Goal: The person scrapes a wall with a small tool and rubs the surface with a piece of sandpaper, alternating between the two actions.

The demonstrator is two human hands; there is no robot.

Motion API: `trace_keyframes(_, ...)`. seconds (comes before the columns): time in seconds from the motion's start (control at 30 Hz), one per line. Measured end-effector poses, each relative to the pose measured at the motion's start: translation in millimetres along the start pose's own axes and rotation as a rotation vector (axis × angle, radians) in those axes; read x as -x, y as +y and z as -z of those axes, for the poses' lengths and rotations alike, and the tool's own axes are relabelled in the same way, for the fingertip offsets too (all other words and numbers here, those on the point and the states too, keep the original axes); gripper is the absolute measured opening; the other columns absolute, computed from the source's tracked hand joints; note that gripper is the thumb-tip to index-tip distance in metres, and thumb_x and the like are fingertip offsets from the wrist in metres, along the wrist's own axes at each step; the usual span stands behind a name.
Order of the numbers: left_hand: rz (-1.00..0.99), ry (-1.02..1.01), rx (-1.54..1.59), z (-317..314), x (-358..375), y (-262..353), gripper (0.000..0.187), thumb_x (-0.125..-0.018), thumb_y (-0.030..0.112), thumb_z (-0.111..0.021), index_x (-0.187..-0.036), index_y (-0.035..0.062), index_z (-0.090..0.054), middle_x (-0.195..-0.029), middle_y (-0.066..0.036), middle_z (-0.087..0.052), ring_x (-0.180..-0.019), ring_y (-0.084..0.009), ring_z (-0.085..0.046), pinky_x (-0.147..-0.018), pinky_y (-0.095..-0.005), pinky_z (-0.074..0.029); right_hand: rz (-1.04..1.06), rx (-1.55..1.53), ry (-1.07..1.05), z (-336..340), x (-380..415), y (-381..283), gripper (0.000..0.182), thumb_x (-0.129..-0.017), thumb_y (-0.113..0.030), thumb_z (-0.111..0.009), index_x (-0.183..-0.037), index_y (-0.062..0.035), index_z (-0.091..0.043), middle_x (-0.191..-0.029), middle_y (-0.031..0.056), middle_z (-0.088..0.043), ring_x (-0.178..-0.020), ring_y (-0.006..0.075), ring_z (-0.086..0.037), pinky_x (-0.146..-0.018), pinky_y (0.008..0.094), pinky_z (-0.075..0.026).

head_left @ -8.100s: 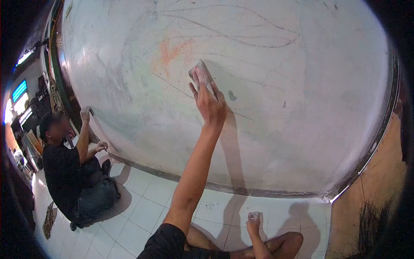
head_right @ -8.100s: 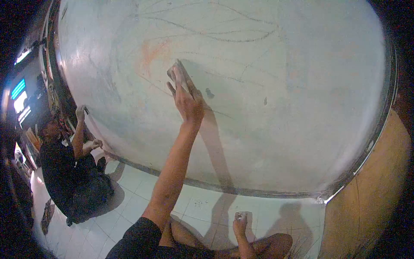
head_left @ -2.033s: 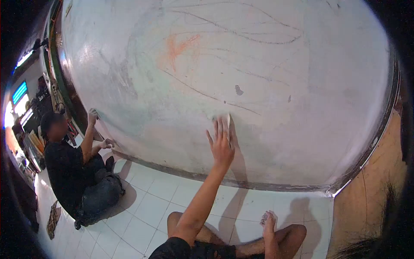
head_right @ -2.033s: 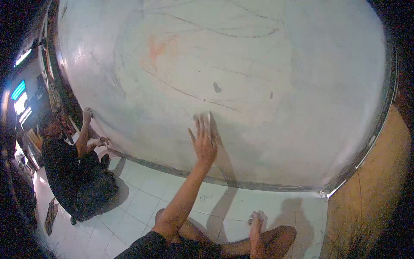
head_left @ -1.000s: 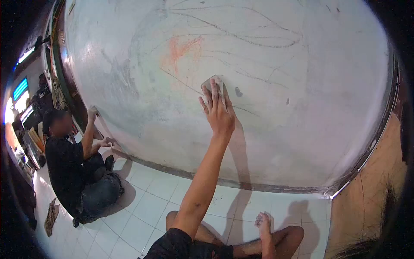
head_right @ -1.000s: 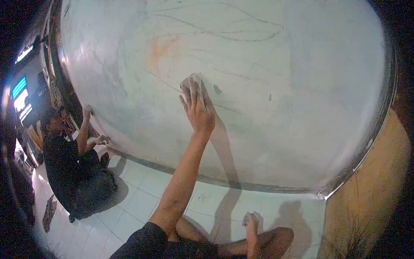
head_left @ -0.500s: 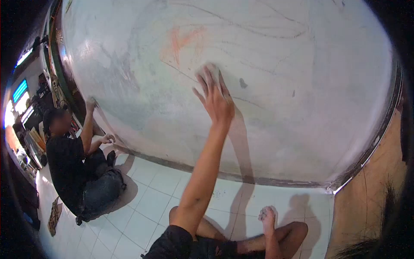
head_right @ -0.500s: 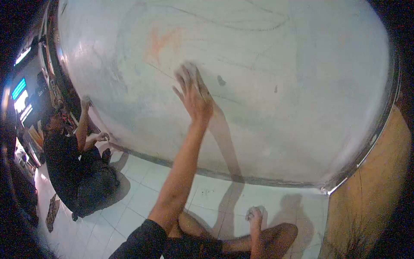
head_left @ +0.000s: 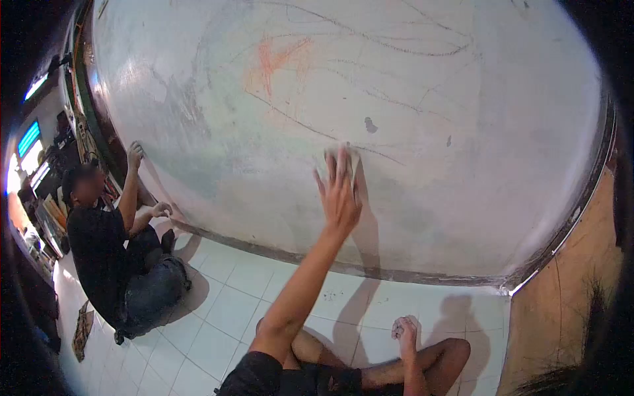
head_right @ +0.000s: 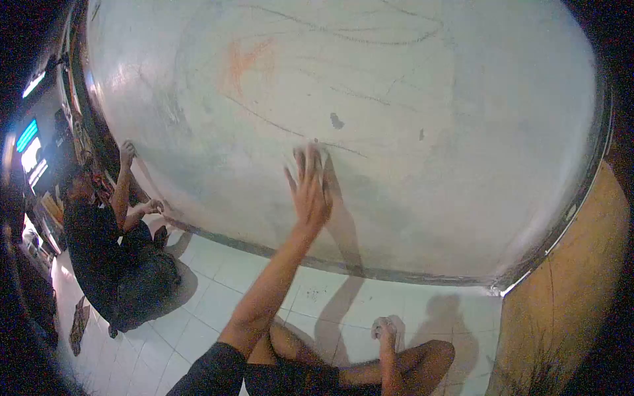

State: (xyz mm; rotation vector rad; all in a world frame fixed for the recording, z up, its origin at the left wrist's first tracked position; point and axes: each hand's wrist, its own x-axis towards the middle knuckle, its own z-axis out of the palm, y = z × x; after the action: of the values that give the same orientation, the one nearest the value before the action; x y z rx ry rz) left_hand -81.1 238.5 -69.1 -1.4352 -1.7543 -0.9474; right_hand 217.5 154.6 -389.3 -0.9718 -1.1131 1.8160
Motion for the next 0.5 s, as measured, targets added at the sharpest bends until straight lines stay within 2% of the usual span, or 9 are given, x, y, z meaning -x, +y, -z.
trace_keyframes(0.07, -0.038, 0.135, 0.017, 21, -42, -3, 0.052, -0.093, 0.014, -0.041, -0.144, 0.0115, -0.036, -0.156, -0.008, -0.017, -0.144, -0.0335, -0.009, -0.112, -0.0603, 0.002, 0.025, 0.006, -0.009, 0, -2, 2, 0.02, -0.092, -0.025, -0.052, -0.08, -0.0084, -0.052, -0.067, 0.0034, -0.052, -0.054, 0.0139, -0.049, -0.048, 0.0267, -0.036)
trace_keyframes(0.13, -0.019, 0.194, 0.091, 17, -53, -5, 0.053, -0.092, 0.013, -0.042, -0.144, 0.0114, -0.035, -0.156, -0.008, -0.017, -0.144, -0.0336, -0.01, -0.112, -0.0604, 0.0, 0.059, -0.021, 0.044, -8, -6, 1, 0.02, -0.091, -0.025, -0.053, -0.08, -0.0086, -0.052, -0.067, 0.0029, -0.052, -0.054, 0.0134, -0.048, -0.049, 0.0264, -0.037)
trace_keyframes(0.2, 0.005, 0.209, 0.109, 14, -45, -2, 0.054, -0.091, 0.013, -0.043, -0.144, 0.0109, -0.034, -0.157, -0.007, -0.017, -0.144, -0.0342, -0.011, -0.111, -0.0609, -0.003, -0.005, -0.05, 0.07, -24, 6, -19, 0.019, -0.091, -0.024, -0.053, -0.081, -0.0085, -0.052, -0.068, 0.0027, -0.051, -0.054, 0.0129, -0.048, -0.049, 0.0261, -0.037)
trace_keyframes(0.3, 0.042, 0.077, 0.092, -16, 19, 11, 0.054, -0.091, 0.012, -0.043, -0.144, 0.0103, -0.033, -0.156, -0.009, -0.016, -0.144, -0.0338, -0.012, -0.111, -0.062, -0.004, -0.012, 0.066, 0.01, -22, 3, -21, 0.019, -0.092, -0.025, -0.054, -0.083, -0.0076, -0.053, -0.068, 0.0028, -0.052, -0.055, 0.0127, -0.048, -0.05, 0.0259, -0.036)
trace_keyframes(0.37, -0.035, -0.19, 0.008, -30, 84, 13, 0.06, -0.088, 0.012, -0.049, -0.145, 0.0046, -0.03, -0.156, -0.01, -0.017, -0.144, -0.0311, -0.015, -0.111, -0.0624, -0.005, -0.002, 0.092, -0.02, -16, 5, -11, 0.02, -0.092, -0.025, -0.054, -0.083, -0.0066, -0.054, -0.068, 0.003, -0.052, -0.056, 0.013, -0.048, -0.05, 0.0258, -0.036)
trace_keyframes(0.43, -0.114, -0.364, 0.124, -29, 138, 14, 0.065, -0.088, 0.011, -0.05, -0.147, 0.0072, -0.024, -0.157, -0.01, -0.013, -0.144, -0.0303, -0.015, -0.111, -0.0627, -0.005, 0.018, 0.003, -0.012, -17, 5, -2, 0.02, -0.092, -0.024, -0.053, -0.083, -0.0057, -0.054, -0.068, 0.0034, -0.052, -0.056, 0.0135, -0.049, -0.05, 0.0257, -0.037)
trace_keyframes(0.5, -0.07, -0.49, 0.278, -29, 183, 10, 0.053, -0.092, 0.014, -0.047, -0.142, 0.0034, -0.034, -0.153, -0.013, -0.025, -0.141, -0.0325, -0.023, -0.113, -0.0563, -0.011, 0.025, -0.043, -0.018, -16, 5, 0, 0.02, -0.092, -0.023, -0.053, -0.082, -0.0054, -0.053, -0.068, 0.0041, -0.052, -0.054, 0.0142, -0.049, -0.049, 0.0258, -0.037)
